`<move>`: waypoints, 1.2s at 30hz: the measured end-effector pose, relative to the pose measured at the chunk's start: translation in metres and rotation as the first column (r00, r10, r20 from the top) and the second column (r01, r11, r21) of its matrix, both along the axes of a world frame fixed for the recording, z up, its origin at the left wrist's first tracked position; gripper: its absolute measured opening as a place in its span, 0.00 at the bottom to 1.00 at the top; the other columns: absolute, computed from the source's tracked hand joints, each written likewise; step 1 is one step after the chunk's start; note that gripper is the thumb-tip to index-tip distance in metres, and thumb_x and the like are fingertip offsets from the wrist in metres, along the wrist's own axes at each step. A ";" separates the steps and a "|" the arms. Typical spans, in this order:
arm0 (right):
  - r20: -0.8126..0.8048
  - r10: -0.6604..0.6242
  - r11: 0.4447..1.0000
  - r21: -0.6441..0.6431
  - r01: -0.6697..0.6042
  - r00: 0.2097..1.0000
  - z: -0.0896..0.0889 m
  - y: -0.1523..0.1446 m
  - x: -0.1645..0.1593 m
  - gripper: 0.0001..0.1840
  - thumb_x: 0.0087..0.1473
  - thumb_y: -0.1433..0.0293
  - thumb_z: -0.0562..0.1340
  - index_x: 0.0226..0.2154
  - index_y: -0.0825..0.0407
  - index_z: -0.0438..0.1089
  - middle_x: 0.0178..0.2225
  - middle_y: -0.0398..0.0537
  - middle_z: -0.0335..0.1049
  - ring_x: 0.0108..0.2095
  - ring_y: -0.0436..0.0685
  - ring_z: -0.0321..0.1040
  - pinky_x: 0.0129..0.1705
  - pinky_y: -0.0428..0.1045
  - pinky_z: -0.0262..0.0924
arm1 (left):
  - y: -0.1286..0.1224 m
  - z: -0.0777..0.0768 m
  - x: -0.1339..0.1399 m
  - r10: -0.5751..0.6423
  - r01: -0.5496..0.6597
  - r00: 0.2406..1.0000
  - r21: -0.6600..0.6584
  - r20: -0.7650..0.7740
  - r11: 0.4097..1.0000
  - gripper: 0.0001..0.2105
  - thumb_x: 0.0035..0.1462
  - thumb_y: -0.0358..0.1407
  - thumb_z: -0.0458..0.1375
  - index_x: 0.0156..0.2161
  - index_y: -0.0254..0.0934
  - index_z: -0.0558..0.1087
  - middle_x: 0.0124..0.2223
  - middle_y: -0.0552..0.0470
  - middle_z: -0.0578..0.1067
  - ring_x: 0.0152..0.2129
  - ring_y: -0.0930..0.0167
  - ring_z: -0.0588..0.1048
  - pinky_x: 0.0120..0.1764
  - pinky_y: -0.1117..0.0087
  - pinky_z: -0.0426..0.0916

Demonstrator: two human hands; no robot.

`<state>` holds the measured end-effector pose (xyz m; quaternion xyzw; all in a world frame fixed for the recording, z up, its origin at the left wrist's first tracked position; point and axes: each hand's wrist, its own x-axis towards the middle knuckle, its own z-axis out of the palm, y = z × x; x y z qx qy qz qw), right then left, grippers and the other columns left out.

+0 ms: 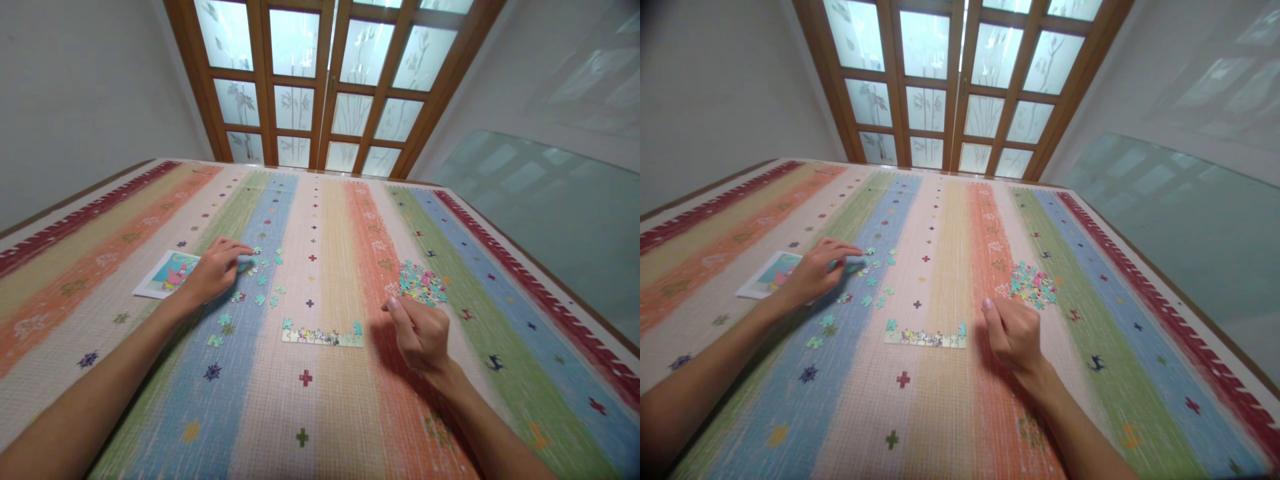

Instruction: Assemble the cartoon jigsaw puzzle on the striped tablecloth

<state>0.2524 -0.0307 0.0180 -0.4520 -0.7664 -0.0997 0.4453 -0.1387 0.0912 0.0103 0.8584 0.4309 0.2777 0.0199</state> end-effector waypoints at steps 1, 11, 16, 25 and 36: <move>-0.005 -0.002 1.000 -0.004 0.002 1.000 -0.001 0.000 0.000 0.24 0.65 0.74 0.56 0.17 0.50 0.64 0.14 0.39 0.59 0.14 0.48 0.56 0.20 0.48 0.51 | 0.000 0.002 -0.001 0.027 -0.028 0.999 0.025 0.020 0.999 0.15 0.62 0.28 0.49 0.45 0.40 0.77 0.46 0.47 0.81 0.46 0.61 0.75 0.52 0.54 0.70; -0.071 -0.026 0.998 -0.063 0.022 0.997 -0.006 0.000 0.002 0.26 0.67 0.68 0.55 0.17 0.50 0.66 0.14 0.40 0.58 0.15 0.50 0.56 0.21 0.47 0.54 | 0.002 0.009 -0.010 0.230 -0.246 0.962 0.105 0.145 0.964 0.10 0.61 0.33 0.52 0.40 0.42 0.77 0.41 0.51 0.79 0.36 0.66 0.77 0.46 0.61 0.73; -0.062 -0.020 0.998 -0.064 0.016 0.998 -0.006 0.000 0.001 0.26 0.67 0.68 0.54 0.17 0.49 0.65 0.14 0.40 0.57 0.15 0.50 0.56 0.21 0.48 0.54 | 0.003 0.006 -0.013 0.243 -0.258 0.960 0.105 0.138 0.960 0.11 0.61 0.33 0.51 0.39 0.42 0.77 0.40 0.52 0.78 0.38 0.65 0.77 0.47 0.60 0.73; -0.067 -0.019 0.998 -0.064 0.015 0.998 -0.006 0.000 0.001 0.25 0.67 0.68 0.55 0.17 0.50 0.66 0.14 0.40 0.58 0.15 0.50 0.57 0.21 0.48 0.54 | 0.011 -0.002 -0.019 0.139 -0.139 0.990 0.026 0.005 0.990 0.12 0.57 0.30 0.51 0.37 0.41 0.77 0.40 0.49 0.80 0.40 0.63 0.76 0.49 0.58 0.70; -0.045 -0.015 0.999 -0.039 0.013 0.999 -0.008 0.000 0.003 0.24 0.67 0.70 0.55 0.18 0.50 0.66 0.14 0.39 0.58 0.15 0.49 0.56 0.21 0.47 0.54 | 0.014 -0.007 -0.021 0.056 -0.065 0.991 -0.073 -0.123 0.995 0.14 0.56 0.34 0.51 0.39 0.39 0.80 0.43 0.45 0.81 0.44 0.58 0.73 0.53 0.52 0.68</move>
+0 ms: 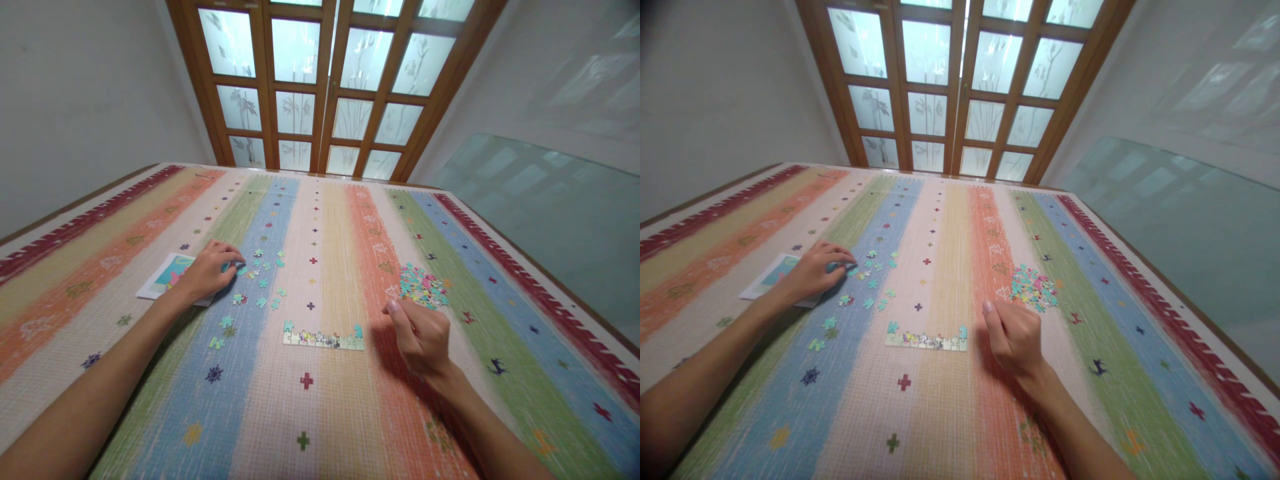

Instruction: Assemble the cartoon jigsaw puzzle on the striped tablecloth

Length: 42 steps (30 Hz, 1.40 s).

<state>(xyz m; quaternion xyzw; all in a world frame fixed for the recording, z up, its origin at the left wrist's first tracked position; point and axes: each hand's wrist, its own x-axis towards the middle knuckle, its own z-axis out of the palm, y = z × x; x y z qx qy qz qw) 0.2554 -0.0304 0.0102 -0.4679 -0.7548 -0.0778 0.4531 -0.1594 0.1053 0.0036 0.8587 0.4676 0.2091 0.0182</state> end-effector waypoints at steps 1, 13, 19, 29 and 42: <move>0.004 0.002 1.000 0.008 -0.002 1.000 0.000 0.000 0.000 0.25 0.67 0.70 0.55 0.18 0.50 0.66 0.14 0.39 0.58 0.15 0.49 0.56 0.21 0.48 0.54 | -0.001 0.001 0.001 -0.006 0.005 1.000 -0.011 -0.014 1.000 0.14 0.56 0.36 0.52 0.39 0.39 0.81 0.43 0.45 0.81 0.44 0.57 0.73 0.53 0.52 0.68; 0.002 0.005 1.000 0.021 -0.005 1.000 -0.001 0.001 -0.002 0.24 0.67 0.70 0.55 0.18 0.50 0.66 0.14 0.40 0.59 0.15 0.49 0.57 0.22 0.47 0.53 | -0.003 0.008 0.003 -0.039 0.028 0.996 -0.139 -0.078 0.990 0.18 0.56 0.45 0.52 0.41 0.37 0.80 0.43 0.42 0.79 0.45 0.55 0.73 0.55 0.51 0.67; -0.021 0.013 1.000 0.011 -0.013 1.000 -0.001 0.001 -0.001 0.25 0.67 0.70 0.56 0.17 0.50 0.64 0.14 0.39 0.57 0.15 0.49 0.55 0.21 0.48 0.52 | -0.004 0.016 -0.004 -0.023 -0.001 0.991 -0.180 -0.130 0.984 0.22 0.48 0.42 0.54 0.47 0.37 0.78 0.49 0.43 0.78 0.49 0.55 0.72 0.57 0.51 0.65; -0.013 0.005 1.000 0.009 -0.005 1.000 -0.001 0.001 -0.003 0.25 0.68 0.69 0.54 0.18 0.50 0.65 0.14 0.40 0.58 0.15 0.49 0.56 0.22 0.48 0.53 | -0.011 0.020 0.018 0.114 -0.115 0.993 -0.119 -0.020 0.986 0.19 0.63 0.49 0.53 0.45 0.39 0.79 0.48 0.44 0.80 0.47 0.56 0.74 0.55 0.51 0.65; -0.016 -0.009 1.000 -0.013 0.009 1.000 -0.001 0.001 -0.001 0.24 0.67 0.68 0.55 0.19 0.50 0.66 0.15 0.40 0.59 0.16 0.50 0.58 0.23 0.47 0.54 | -0.004 0.002 0.081 0.160 -0.160 0.987 -0.150 -0.011 0.976 0.15 0.61 0.47 0.59 0.45 0.39 0.80 0.47 0.41 0.77 0.48 0.52 0.72 0.52 0.48 0.63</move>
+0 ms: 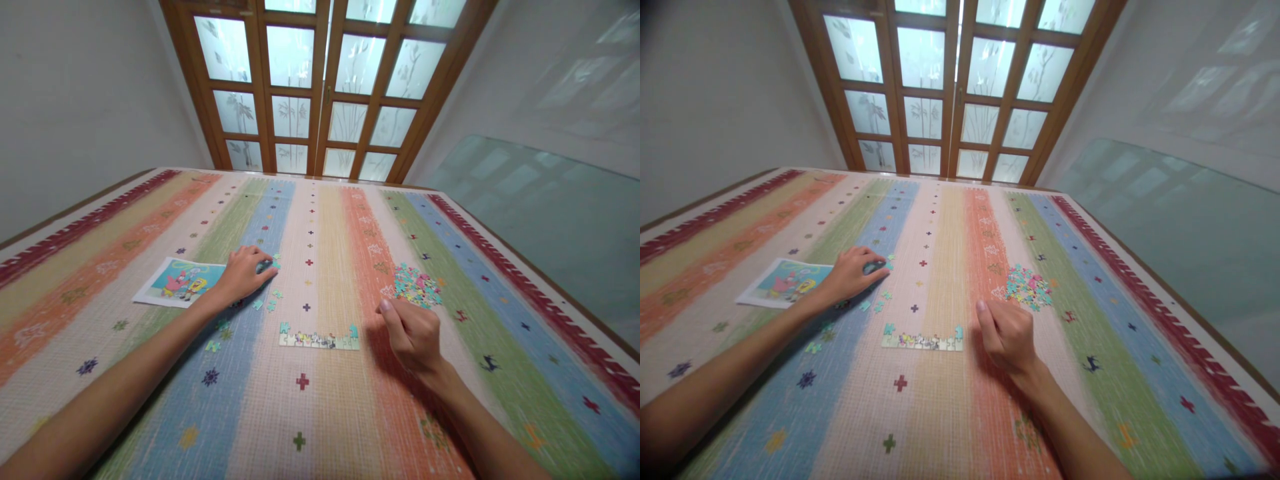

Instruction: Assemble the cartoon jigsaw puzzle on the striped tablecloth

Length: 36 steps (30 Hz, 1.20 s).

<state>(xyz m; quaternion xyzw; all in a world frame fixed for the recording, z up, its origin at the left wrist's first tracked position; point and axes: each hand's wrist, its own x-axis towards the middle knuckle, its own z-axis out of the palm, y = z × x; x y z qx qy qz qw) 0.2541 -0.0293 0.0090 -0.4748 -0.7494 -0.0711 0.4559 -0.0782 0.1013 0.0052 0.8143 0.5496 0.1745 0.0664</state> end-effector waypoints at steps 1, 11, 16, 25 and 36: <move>-0.003 -0.001 1.000 -0.002 0.001 1.000 0.000 0.000 0.000 0.24 0.67 0.68 0.55 0.19 0.50 0.66 0.14 0.40 0.58 0.16 0.50 0.58 0.22 0.47 0.54 | 0.002 -0.001 0.001 -0.005 0.005 1.000 -0.001 -0.001 1.000 0.15 0.61 0.47 0.59 0.44 0.39 0.80 0.47 0.41 0.77 0.48 0.52 0.72 0.52 0.48 0.63; 0.002 0.004 1.000 0.027 -0.004 1.000 0.001 0.000 -0.001 0.25 0.69 0.67 0.54 0.20 0.50 0.68 0.14 0.40 0.58 0.16 0.50 0.57 0.21 0.47 0.54 | 0.009 0.000 0.002 -0.116 0.116 0.993 -0.037 0.018 0.993 0.10 0.57 0.38 0.57 0.41 0.41 0.78 0.44 0.42 0.77 0.46 0.54 0.72 0.51 0.48 0.65; 0.006 0.011 1.000 0.012 -0.011 1.000 0.001 -0.001 0.000 0.24 0.68 0.68 0.55 0.19 0.50 0.67 0.14 0.40 0.58 0.16 0.50 0.57 0.22 0.47 0.54 | 0.007 0.004 -0.002 -0.173 0.180 0.982 -0.096 0.076 0.979 0.08 0.52 0.38 0.59 0.37 0.42 0.76 0.43 0.44 0.78 0.43 0.57 0.73 0.52 0.49 0.66; 0.027 0.003 0.999 0.035 -0.004 1.000 0.001 0.001 -0.001 0.23 0.66 0.70 0.56 0.18 0.50 0.65 0.14 0.40 0.58 0.16 0.49 0.55 0.21 0.47 0.52 | 0.001 0.012 0.002 -0.165 0.217 0.956 -0.207 0.241 0.954 0.06 0.53 0.41 0.58 0.33 0.42 0.73 0.36 0.48 0.80 0.36 0.63 0.75 0.43 0.58 0.70; 0.104 0.031 0.997 0.062 -0.037 0.994 0.005 0.001 -0.002 0.22 0.64 0.75 0.57 0.18 0.50 0.64 0.15 0.40 0.60 0.15 0.48 0.56 0.21 0.48 0.51 | -0.032 0.032 0.005 -0.223 0.370 0.897 -0.374 0.381 0.850 0.12 0.57 0.47 0.58 0.37 0.41 0.77 0.34 0.51 0.80 0.30 0.67 0.75 0.37 0.64 0.69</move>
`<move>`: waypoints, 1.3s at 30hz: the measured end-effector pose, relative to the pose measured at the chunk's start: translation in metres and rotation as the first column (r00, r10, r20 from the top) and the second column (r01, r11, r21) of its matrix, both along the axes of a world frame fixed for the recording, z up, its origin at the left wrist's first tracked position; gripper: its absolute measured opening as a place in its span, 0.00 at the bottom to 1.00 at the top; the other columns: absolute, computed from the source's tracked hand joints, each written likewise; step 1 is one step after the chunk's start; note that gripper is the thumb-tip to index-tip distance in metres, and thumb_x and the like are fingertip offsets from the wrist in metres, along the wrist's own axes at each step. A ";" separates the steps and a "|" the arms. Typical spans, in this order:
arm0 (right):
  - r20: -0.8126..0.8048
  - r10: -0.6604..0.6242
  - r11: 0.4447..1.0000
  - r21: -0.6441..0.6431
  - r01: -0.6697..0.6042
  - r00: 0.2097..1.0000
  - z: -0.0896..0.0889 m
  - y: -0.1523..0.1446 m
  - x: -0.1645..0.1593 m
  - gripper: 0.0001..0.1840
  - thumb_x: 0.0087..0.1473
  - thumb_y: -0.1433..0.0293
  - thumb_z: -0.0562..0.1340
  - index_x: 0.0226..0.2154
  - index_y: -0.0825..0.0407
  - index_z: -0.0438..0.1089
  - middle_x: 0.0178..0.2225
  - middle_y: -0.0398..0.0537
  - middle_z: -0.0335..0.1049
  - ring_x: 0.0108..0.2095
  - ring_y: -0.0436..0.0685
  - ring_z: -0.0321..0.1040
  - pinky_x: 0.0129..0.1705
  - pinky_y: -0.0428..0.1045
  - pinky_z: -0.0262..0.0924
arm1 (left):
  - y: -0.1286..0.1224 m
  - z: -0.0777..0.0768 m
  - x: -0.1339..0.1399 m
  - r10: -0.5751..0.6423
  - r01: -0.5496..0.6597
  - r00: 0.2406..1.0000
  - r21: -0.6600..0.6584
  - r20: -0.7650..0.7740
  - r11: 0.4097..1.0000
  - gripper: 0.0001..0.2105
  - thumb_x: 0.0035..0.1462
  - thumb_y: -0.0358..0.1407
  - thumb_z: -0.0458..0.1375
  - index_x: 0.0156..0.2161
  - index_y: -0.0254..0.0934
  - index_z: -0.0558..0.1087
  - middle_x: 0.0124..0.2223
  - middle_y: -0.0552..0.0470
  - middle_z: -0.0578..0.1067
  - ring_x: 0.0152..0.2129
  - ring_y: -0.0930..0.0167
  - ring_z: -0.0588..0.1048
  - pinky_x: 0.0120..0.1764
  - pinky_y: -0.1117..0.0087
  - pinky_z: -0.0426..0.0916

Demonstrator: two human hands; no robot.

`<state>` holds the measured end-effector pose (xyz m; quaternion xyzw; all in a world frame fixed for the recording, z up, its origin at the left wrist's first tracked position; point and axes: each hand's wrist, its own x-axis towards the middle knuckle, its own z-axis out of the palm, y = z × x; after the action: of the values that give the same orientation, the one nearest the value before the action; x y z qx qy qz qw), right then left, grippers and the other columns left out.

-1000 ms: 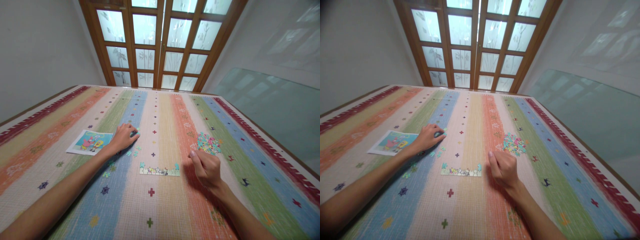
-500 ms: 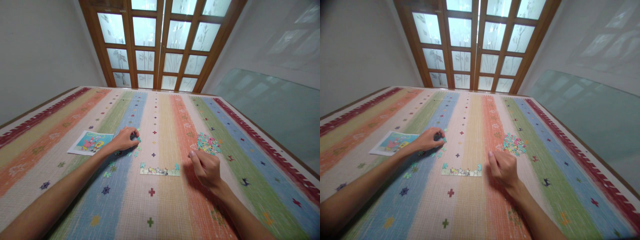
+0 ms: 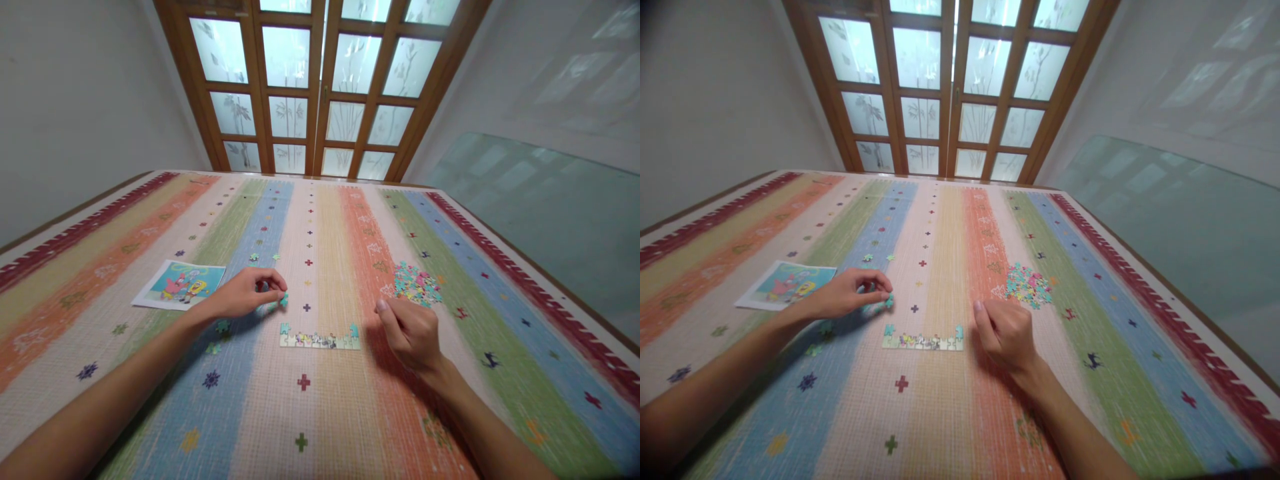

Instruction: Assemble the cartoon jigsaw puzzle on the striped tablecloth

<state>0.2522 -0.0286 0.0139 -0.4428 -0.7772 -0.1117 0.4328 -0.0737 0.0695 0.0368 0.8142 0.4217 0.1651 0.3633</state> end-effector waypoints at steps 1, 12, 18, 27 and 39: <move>0.008 0.003 1.000 0.006 -0.003 1.000 0.001 0.000 0.000 0.22 0.64 0.76 0.57 0.18 0.50 0.63 0.15 0.39 0.59 0.15 0.48 0.56 0.21 0.48 0.51 | -0.005 -0.002 0.001 -0.011 0.011 1.000 -0.014 0.000 1.000 0.12 0.58 0.46 0.59 0.37 0.41 0.77 0.33 0.51 0.80 0.30 0.67 0.75 0.37 0.64 0.69; 0.041 0.010 1.000 0.003 -0.010 0.999 0.004 0.001 -0.002 0.23 0.64 0.76 0.56 0.17 0.50 0.60 0.14 0.38 0.56 0.15 0.47 0.53 0.21 0.48 0.48 | -0.024 -0.015 0.001 -0.012 0.013 1.000 -0.100 0.017 0.995 0.10 0.58 0.45 0.59 0.36 0.40 0.77 0.34 0.51 0.81 0.30 0.67 0.76 0.36 0.65 0.70; 0.044 0.004 1.000 0.009 -0.005 0.999 0.004 0.001 -0.002 0.23 0.64 0.76 0.56 0.17 0.50 0.59 0.14 0.37 0.54 0.15 0.47 0.52 0.21 0.48 0.47 | -0.026 -0.019 0.002 0.007 -0.006 1.000 -0.045 0.010 0.999 0.12 0.60 0.44 0.58 0.43 0.41 0.79 0.38 0.49 0.82 0.35 0.65 0.79 0.42 0.61 0.72; 0.036 0.010 1.000 0.005 -0.010 0.999 0.002 0.001 -0.001 0.23 0.64 0.76 0.56 0.17 0.49 0.58 0.14 0.37 0.52 0.15 0.47 0.51 0.22 0.48 0.47 | -0.029 -0.016 0.005 -0.043 0.050 0.996 0.104 -0.074 0.993 0.12 0.61 0.43 0.57 0.40 0.43 0.81 0.40 0.49 0.83 0.39 0.63 0.78 0.47 0.57 0.70; 0.037 0.018 1.000 -0.011 -0.017 0.999 0.002 0.001 -0.002 0.23 0.64 0.76 0.56 0.18 0.50 0.58 0.15 0.37 0.54 0.15 0.47 0.52 0.23 0.48 0.47 | -0.030 -0.017 0.004 -0.079 0.087 0.994 0.113 -0.074 0.990 0.09 0.63 0.40 0.57 0.40 0.42 0.79 0.41 0.49 0.82 0.39 0.64 0.77 0.47 0.59 0.69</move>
<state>0.2504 -0.0274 0.0155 -0.4363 -0.7895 -0.1118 0.4169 -0.0700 0.0399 0.0195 0.8561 0.3893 0.1457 0.3072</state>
